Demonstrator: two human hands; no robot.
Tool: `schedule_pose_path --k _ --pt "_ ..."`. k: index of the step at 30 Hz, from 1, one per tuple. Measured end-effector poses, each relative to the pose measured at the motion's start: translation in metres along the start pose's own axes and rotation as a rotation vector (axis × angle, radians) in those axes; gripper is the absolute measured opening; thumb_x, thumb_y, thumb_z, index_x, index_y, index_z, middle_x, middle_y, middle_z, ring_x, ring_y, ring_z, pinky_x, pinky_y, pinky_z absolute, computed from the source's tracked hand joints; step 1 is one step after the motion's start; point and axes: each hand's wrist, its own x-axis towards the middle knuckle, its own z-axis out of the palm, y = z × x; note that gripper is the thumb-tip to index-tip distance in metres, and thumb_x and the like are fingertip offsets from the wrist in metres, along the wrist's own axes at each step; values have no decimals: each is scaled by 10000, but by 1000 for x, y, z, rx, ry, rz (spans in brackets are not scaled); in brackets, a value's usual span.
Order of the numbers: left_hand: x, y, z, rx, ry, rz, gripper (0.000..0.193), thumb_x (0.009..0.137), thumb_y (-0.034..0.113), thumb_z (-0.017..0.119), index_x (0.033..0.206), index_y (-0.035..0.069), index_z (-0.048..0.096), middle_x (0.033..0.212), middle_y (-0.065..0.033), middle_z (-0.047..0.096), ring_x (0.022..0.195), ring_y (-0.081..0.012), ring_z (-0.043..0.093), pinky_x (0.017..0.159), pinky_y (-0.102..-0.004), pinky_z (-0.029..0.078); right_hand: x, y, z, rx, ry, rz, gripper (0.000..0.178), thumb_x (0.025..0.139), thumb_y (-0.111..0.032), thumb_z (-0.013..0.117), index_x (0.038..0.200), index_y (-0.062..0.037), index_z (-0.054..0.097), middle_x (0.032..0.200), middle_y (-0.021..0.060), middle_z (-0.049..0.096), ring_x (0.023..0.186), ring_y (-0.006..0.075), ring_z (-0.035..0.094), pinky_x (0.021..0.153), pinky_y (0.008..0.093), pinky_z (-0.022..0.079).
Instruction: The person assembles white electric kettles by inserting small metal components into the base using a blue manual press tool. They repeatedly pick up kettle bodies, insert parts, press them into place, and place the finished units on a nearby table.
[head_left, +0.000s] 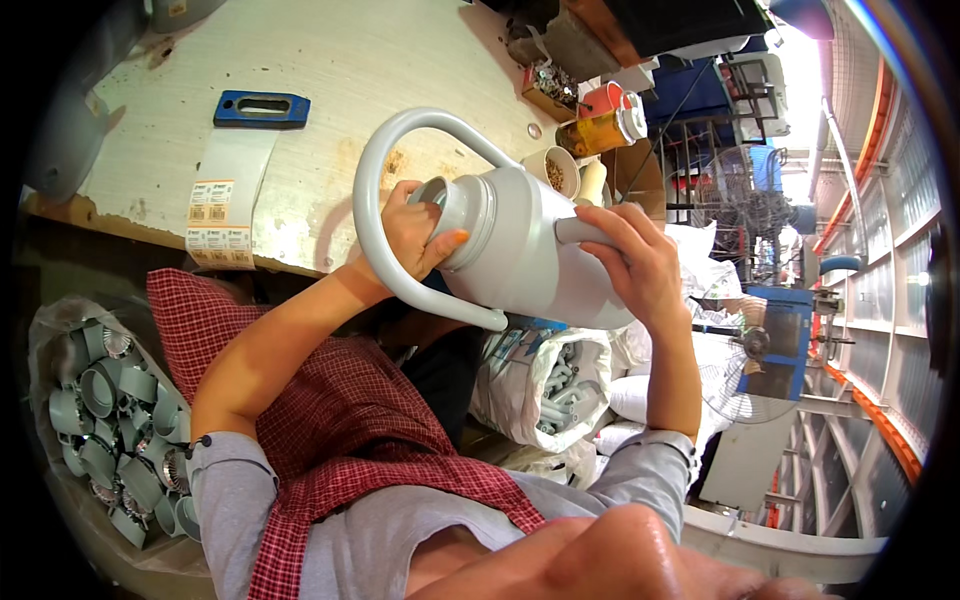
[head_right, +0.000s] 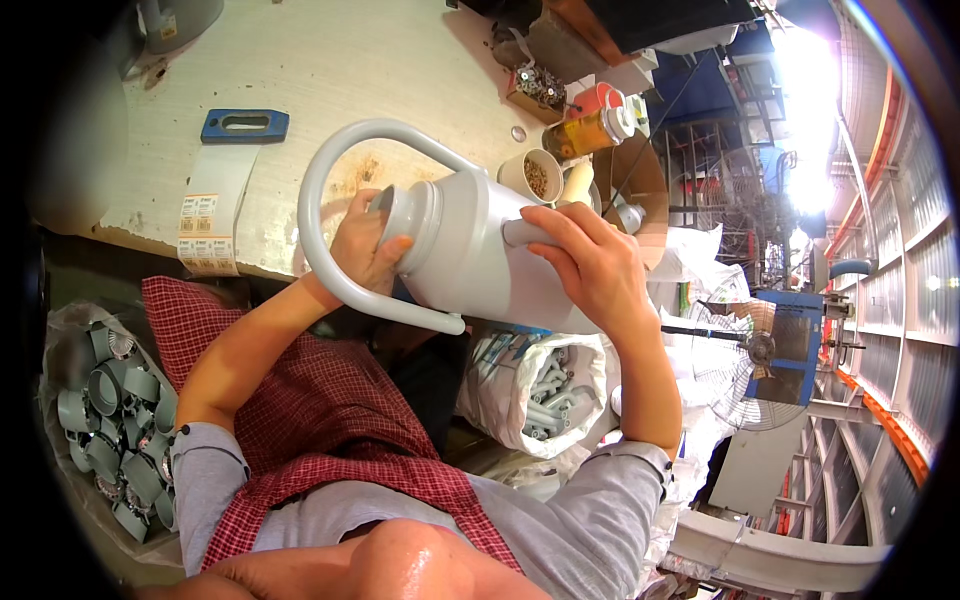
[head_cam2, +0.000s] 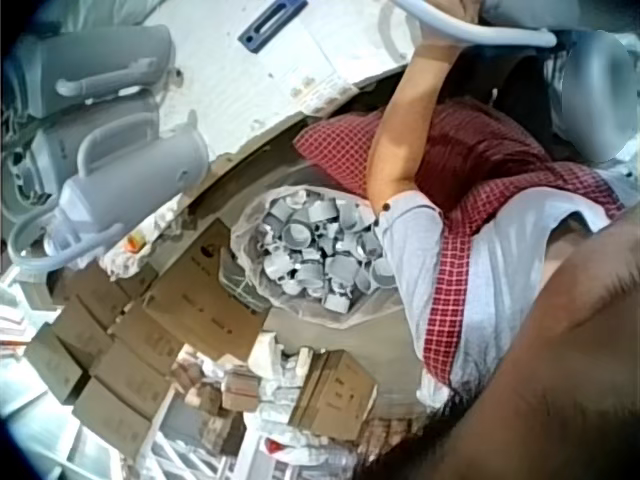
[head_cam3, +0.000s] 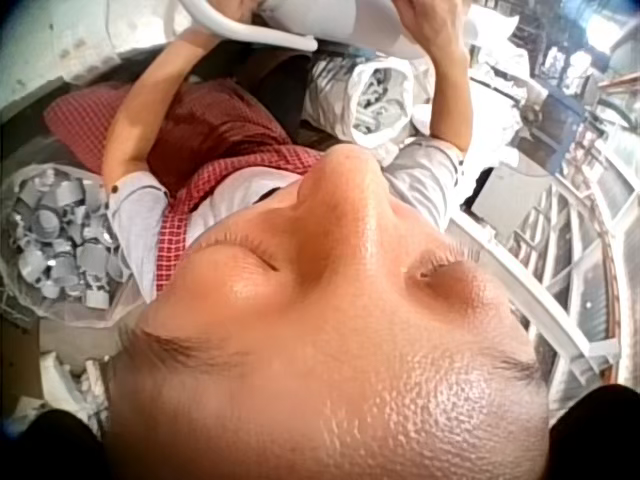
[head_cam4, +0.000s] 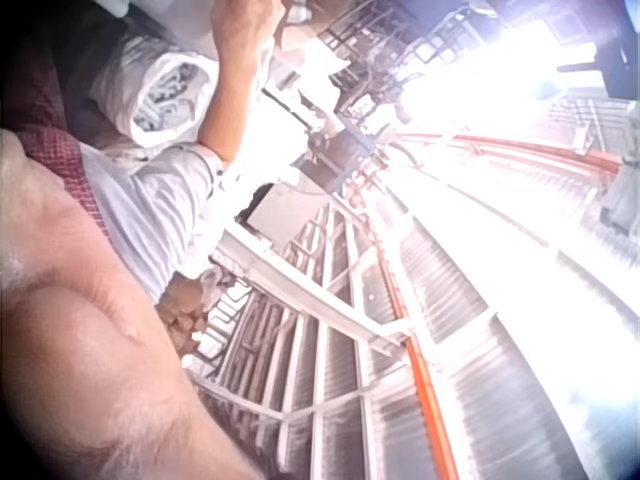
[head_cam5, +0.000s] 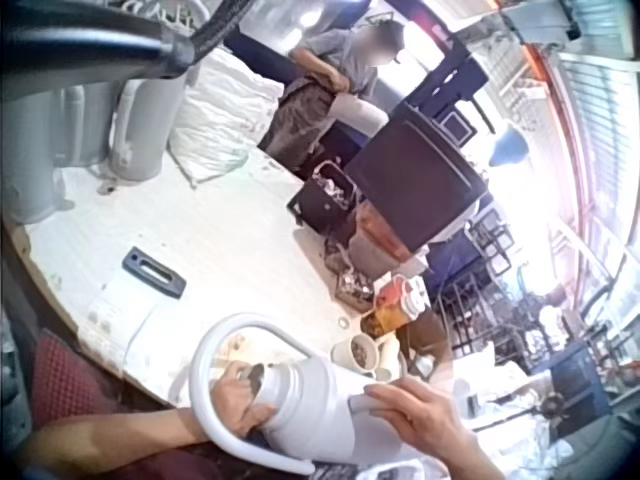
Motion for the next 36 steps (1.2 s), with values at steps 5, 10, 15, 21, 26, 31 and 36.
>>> schedule_pose_path --k 5,10,15,21,26,31,36 --pt "0 4 7 0 110 35 421 977 345 526 736 11 612 673 -144 605 723 -331 597 856 -461 401 -1 -4 -4 -3 -14 23 327 784 -115 735 1102 -126 659 875 55 618 698 266 631 617 356 509" --pt "-2 5 7 39 114 83 408 978 327 521 742 6 615 681 -154 611 733 -341 599 876 -469 395 0 -5 -2 21 -14 40 330 781 -118 740 1101 -126 661 878 55 621 703 265 630 617 362 504" --pt "0 5 6 -17 116 0 422 999 320 459 770 7 626 706 -163 626 774 -344 603 913 -457 378 -9 -5 5 -24 73 39 343 764 -107 742 1098 -134 667 893 37 635 716 246 639 618 352 517" --pt "1 26 3 -135 100 -146 512 1016 390 396 743 22 624 647 -129 592 714 -293 568 957 -416 338 -14 14 12 -148 309 -298 330 715 -72 738 1033 -150 694 1043 16 673 820 203 673 643 312 554" --pt "8 29 5 -80 353 -173 533 1011 378 460 604 45 547 553 -58 496 626 -205 488 929 -405 370 -7 11 -10 37 337 -130 321 758 -134 729 1071 -122 662 1095 88 677 866 268 676 676 359 556" --pt "-6 53 -61 -222 574 -447 501 1004 353 511 619 39 573 615 44 514 631 -49 448 553 -233 405 -2 26 -7 -116 152 100 344 770 -361 775 980 -130 630 728 79 663 664 295 650 583 348 500" --pt "-16 55 -121 -168 693 -436 504 973 405 551 686 -3 626 670 -19 592 606 -89 505 535 -254 407 62 41 13 -147 494 -387 320 730 -335 783 884 -122 600 635 67 594 591 282 614 528 376 483"
